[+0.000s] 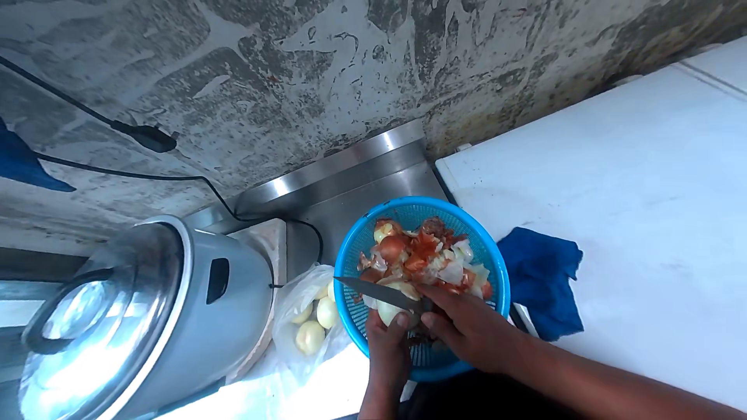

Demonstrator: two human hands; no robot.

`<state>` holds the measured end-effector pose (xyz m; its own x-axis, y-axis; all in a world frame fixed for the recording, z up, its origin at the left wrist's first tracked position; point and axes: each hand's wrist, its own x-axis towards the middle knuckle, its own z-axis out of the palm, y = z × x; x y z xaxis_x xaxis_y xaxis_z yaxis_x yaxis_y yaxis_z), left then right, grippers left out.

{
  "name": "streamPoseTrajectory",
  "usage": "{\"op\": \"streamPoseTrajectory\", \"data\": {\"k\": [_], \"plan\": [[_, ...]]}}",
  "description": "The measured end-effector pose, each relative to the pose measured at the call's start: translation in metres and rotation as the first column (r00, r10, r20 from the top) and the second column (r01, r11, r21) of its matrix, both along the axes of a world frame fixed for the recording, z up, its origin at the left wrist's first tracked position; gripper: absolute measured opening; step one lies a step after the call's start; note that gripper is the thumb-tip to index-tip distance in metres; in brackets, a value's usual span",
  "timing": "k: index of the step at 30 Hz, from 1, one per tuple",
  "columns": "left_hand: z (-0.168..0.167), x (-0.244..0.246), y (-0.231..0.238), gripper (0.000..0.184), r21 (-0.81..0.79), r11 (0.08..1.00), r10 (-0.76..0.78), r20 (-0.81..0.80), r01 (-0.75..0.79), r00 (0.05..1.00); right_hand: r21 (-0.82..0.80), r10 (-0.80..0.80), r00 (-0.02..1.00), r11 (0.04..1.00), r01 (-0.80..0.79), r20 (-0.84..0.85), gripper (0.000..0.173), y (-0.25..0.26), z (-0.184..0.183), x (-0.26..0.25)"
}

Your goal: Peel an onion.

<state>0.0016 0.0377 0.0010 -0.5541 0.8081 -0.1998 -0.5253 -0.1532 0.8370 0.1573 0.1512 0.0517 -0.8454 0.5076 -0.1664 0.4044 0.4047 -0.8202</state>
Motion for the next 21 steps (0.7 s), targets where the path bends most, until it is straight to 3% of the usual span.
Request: {"op": "streamPoseTrajectory", "data": {"k": [9,21], "plan": [[-0.004,-0.005,-0.003,0.07,0.055,0.995,-0.091,0.14,0.084,0.986,0.083,0.125,0.991,0.988,-0.128,0.048,0.059,0.014,0.009,0.001],[-0.003,0.0,-0.006,0.065,0.011,0.988,-0.157,0.016,0.157,0.987,0.0,0.106,0.994,0.994,-0.106,-0.033,0.048,0.027,0.003,0.0]]}}
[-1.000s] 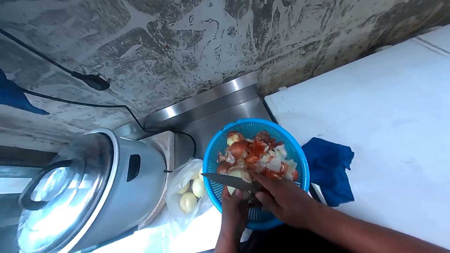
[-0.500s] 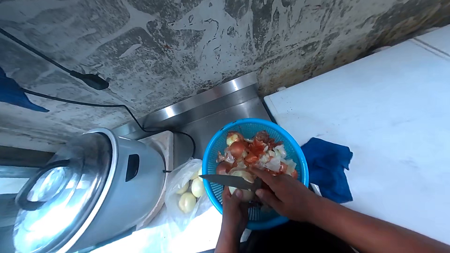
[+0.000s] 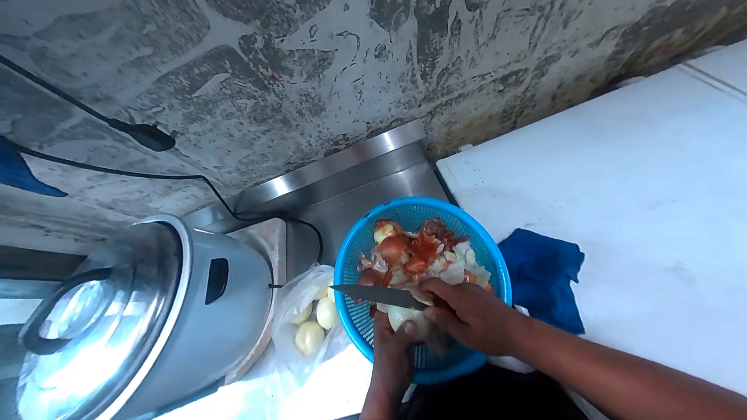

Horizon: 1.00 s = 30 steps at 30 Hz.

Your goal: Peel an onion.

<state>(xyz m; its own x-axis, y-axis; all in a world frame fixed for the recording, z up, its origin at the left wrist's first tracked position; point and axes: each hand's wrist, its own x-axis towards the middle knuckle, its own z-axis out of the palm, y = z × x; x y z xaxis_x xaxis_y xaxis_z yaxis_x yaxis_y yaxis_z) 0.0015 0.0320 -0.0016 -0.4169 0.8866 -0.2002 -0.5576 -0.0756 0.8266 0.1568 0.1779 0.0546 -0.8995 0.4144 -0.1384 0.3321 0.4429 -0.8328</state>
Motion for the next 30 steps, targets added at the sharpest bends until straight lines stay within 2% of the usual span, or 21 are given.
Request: {"op": "streamPoseTrajectory", "data": {"k": [3,5,6,8,11,13,15,17,18,22,26,28,30], "plan": [[0.002,0.0,0.0,0.067,0.008,1.0,0.016,0.01,-0.016,1.0,-0.166,-0.039,0.997,0.986,0.027,-0.073,0.046,0.003,-0.004,-0.002],[0.003,0.0,0.0,0.069,0.015,1.0,0.026,0.016,-0.027,1.0,-0.416,-0.138,0.985,0.906,0.084,-0.103,0.041,0.002,-0.006,-0.005],[0.002,-0.001,-0.001,0.07,0.024,0.999,0.029,0.015,-0.03,0.999,-0.561,-0.2,0.975,0.82,0.113,-0.096,0.038,0.0,-0.006,-0.007],[0.001,-0.002,-0.002,0.072,0.052,0.998,0.022,0.022,-0.024,0.999,-0.8,-0.285,0.958,0.584,0.14,-0.041,0.032,0.0,-0.003,-0.008],[-0.001,-0.002,-0.003,0.077,0.051,0.999,0.008,0.073,-0.012,0.997,-0.96,-0.351,0.933,0.227,0.166,0.078,0.03,-0.001,0.002,-0.005],[-0.001,-0.002,-0.004,0.079,0.059,0.998,-0.011,0.111,0.004,0.994,-0.981,-0.376,0.918,0.091,0.173,0.127,0.03,-0.002,0.002,-0.004],[-0.003,-0.004,-0.008,0.075,0.114,0.993,-0.047,0.15,0.03,0.988,-0.974,-0.408,0.893,0.038,0.224,0.189,0.032,-0.002,0.001,-0.002],[-0.004,-0.004,-0.01,0.071,0.142,0.989,-0.072,0.165,0.048,0.984,-0.957,-0.44,0.871,0.08,0.28,0.218,0.033,0.0,-0.003,0.001],[-0.003,-0.004,-0.01,0.071,0.127,0.991,-0.071,0.159,0.051,0.985,-0.949,-0.441,0.876,0.143,0.281,0.192,0.032,0.001,-0.004,0.003],[0.001,-0.002,-0.005,0.079,0.03,1.0,-0.008,0.136,0.004,0.991,-0.836,-0.382,0.924,0.497,0.231,0.028,0.036,-0.003,-0.001,0.011],[0.006,-0.001,0.005,0.083,-0.042,0.999,0.037,0.062,-0.034,0.997,-0.579,-0.276,0.954,0.8,0.16,-0.118,0.057,-0.005,0.004,0.017],[0.007,0.001,0.005,0.082,-0.061,0.998,0.017,0.009,-0.016,1.0,-0.447,-0.167,0.982,0.888,0.109,-0.093,0.061,-0.006,0.011,0.019],[0.005,0.002,0.004,0.077,-0.041,0.999,-0.035,-0.058,0.033,0.998,-0.379,-0.1,0.994,0.922,0.08,-0.033,0.062,-0.006,0.015,0.018]]}}
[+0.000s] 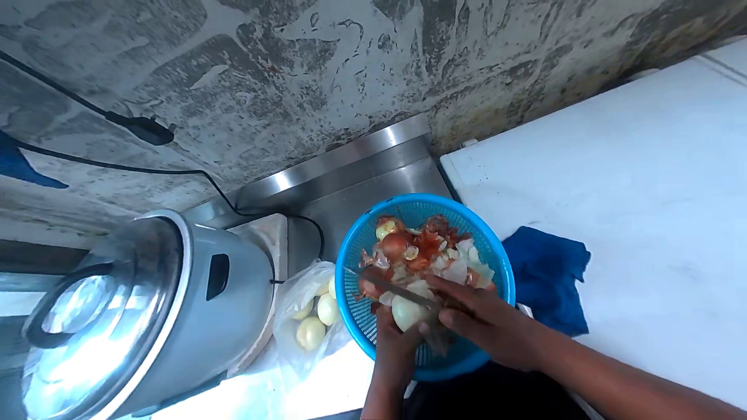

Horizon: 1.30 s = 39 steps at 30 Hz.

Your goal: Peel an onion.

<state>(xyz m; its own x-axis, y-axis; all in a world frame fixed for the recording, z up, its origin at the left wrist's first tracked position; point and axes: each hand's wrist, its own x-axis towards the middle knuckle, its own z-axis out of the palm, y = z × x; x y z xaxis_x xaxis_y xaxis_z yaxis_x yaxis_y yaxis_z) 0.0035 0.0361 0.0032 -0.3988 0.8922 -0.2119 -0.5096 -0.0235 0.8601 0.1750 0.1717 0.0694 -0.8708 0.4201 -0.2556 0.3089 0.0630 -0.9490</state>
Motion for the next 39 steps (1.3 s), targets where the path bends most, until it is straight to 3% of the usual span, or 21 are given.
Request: {"op": "streamPoseTrajectory", "data": {"k": [6,16,22,28,33,36,39], "plan": [[0.001,0.0,-0.002,0.071,0.079,0.992,-0.085,-0.152,0.098,0.985,0.019,-0.008,0.998,1.0,0.006,0.064,0.045,0.001,-0.007,-0.003],[0.001,0.0,-0.001,0.078,0.081,0.991,-0.091,-0.137,0.103,0.986,0.031,0.056,0.997,0.998,-0.058,0.06,0.046,0.008,-0.006,0.001],[-0.002,-0.004,-0.002,0.074,0.118,0.986,-0.105,-0.081,0.114,0.991,0.247,-0.052,0.997,0.968,0.038,0.05,0.046,0.001,-0.02,-0.002],[0.001,-0.003,-0.005,0.065,0.195,0.966,-0.157,-0.095,0.173,0.983,0.208,-0.107,0.987,0.975,0.08,0.123,0.047,0.01,-0.027,-0.006],[0.002,-0.002,-0.008,0.078,0.236,0.965,-0.118,-0.02,0.119,0.993,0.166,-0.299,0.942,0.948,0.273,0.155,0.037,0.027,-0.017,-0.006],[0.0,-0.002,-0.005,0.089,0.172,0.982,-0.077,0.013,0.074,0.997,0.171,-0.201,0.965,0.97,0.172,0.17,0.045,0.034,-0.008,0.001],[-0.002,-0.002,-0.001,0.078,0.141,0.988,-0.062,0.026,0.057,0.998,0.206,-0.004,0.988,0.978,-0.029,0.157,0.065,0.026,0.006,0.006]]}}
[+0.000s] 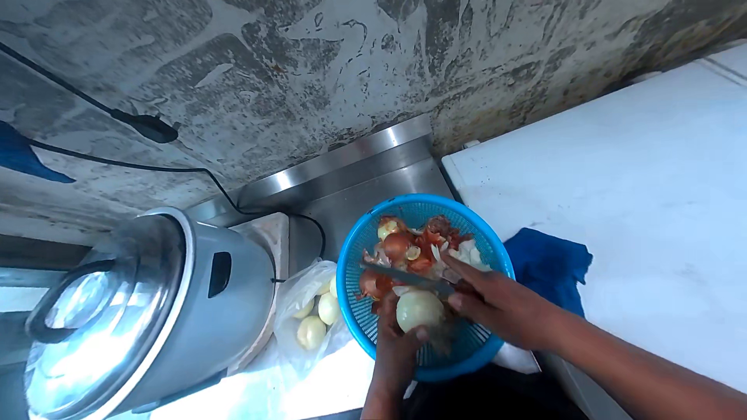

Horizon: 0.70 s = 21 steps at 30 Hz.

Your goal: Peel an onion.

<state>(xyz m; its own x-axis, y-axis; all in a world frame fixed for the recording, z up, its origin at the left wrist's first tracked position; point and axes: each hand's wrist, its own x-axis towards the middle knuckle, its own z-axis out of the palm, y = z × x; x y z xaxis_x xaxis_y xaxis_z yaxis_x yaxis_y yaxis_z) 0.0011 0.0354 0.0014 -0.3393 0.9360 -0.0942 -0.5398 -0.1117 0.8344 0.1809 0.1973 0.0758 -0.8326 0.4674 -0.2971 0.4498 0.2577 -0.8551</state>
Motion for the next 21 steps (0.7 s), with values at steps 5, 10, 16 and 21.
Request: {"op": "streamPoseTrajectory", "data": {"k": [5,10,16,21], "plan": [[-0.001,0.001,-0.002,0.072,-0.049,0.998,0.048,0.005,-0.048,0.999,0.07,0.159,0.987,0.985,-0.159,0.004,0.066,-0.014,0.006,-0.001],[-0.002,-0.002,-0.004,0.058,-0.013,1.0,-0.009,-0.019,0.009,1.0,0.122,0.107,0.994,0.987,-0.102,-0.037,0.056,-0.021,-0.007,-0.005],[-0.003,-0.005,-0.003,0.069,0.007,1.0,-0.017,-0.06,0.018,0.998,0.148,0.011,0.993,0.989,0.007,-0.121,0.051,-0.025,-0.02,-0.011],[-0.002,-0.003,-0.004,0.068,0.065,0.996,-0.051,-0.102,0.058,0.994,0.07,-0.064,0.995,0.995,0.069,-0.082,0.049,-0.022,-0.029,-0.014]]}}
